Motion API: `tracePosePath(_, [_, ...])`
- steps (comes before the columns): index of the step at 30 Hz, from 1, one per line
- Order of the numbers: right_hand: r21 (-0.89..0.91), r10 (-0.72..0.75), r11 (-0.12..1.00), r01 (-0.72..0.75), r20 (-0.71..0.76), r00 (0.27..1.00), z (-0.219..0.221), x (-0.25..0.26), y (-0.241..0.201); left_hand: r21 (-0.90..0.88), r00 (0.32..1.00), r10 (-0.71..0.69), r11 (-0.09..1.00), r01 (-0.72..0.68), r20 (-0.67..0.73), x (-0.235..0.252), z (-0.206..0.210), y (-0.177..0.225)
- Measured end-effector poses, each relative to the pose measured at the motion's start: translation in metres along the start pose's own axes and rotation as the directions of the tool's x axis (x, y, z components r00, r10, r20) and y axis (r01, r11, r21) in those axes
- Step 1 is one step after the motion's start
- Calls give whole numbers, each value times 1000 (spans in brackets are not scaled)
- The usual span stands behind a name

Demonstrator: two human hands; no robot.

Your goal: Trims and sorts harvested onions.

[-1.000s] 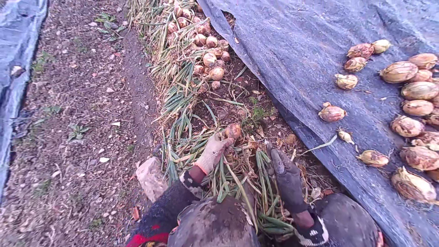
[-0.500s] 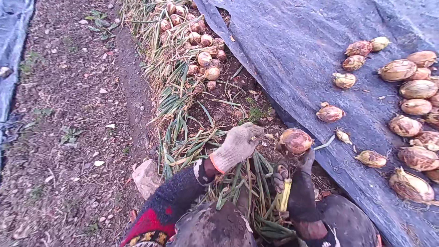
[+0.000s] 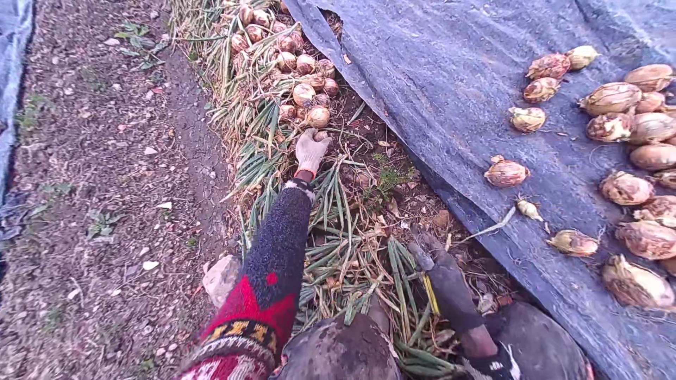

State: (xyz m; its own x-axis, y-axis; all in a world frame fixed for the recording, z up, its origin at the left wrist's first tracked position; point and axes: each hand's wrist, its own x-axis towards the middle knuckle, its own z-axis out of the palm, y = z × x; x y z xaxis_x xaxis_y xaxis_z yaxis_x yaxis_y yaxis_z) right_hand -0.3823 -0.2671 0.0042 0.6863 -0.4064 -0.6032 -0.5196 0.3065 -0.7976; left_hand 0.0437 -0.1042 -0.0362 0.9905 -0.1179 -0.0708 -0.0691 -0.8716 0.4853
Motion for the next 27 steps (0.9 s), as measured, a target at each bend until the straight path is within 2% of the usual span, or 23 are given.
tracePosePath(2, [-25, -19, 999, 19, 16, 1000, 6, 5, 3, -255, 993, 66, 966, -39, 98, -28, -4, 2])
tracePosePath(4, [-20, -42, 999, 43, 42, 998, 13, 10, 6, -481, 968, 114, 877, 7, 223, -70, -7, 5])
tracePosePath(6, [26, -56, 998, 54, 83, 995, 21, 11, 6, -602, 932, 165, 796, 66, 321, -124, -12, 12])
tracePosePath(8, [122, -77, 991, 62, 119, 990, 27, 11, 6, -598, 867, 225, 795, 100, 445, -181, -22, 23])
tracePosePath(11, [212, -81, 976, 45, 166, 983, 35, 7, 4, -488, 679, 320, 871, 64, 661, -258, -42, 42])
tracePosePath(13, [201, -61, 979, 23, 182, 981, 36, 2, 4, -430, 611, 337, 903, 6, 716, -291, -48, 46])
tracePosePath(15, [221, -40, 975, -7, 206, 978, 38, -2, 7, -414, 618, 346, 910, -38, 705, -304, -49, 42])
tracePosePath(18, [316, 69, 938, -138, 222, 973, 48, -10, 5, -335, 688, 353, 927, -167, 634, -304, -50, 36])
tracePosePath(20, [403, 117, 888, -223, 271, 955, 50, -15, 1, -201, 781, 322, 946, -253, 536, -295, -54, 31])
tracePosePath(21, [460, 89, 862, -215, 281, 956, 47, -18, 0, -80, 846, 278, 959, -272, 456, -283, -54, 24])
tracePosePath(23, [512, -5, 852, -108, 215, 977, 39, -24, 0, 87, 940, 117, 985, -152, 320, -246, -55, -3])
tracePosePath(24, [466, -47, 884, -26, 144, 988, 38, -25, 1, 47, 951, 53, 996, -71, 305, -225, -61, -13])
tracePosePath(25, [333, -87, 941, 55, 82, 993, 40, -24, 3, -106, 938, 54, 994, -19, 343, -208, -73, -14])
tracePosePath(26, [90, -117, 990, 108, 104, 988, 42, -24, 6, -354, 892, 141, 935, 23, 429, -199, -90, -7])
tracePosePath(27, [-208, -84, 968, 141, 259, 962, 42, -29, 5, -620, 800, 310, 779, 97, 514, -195, -110, 8])
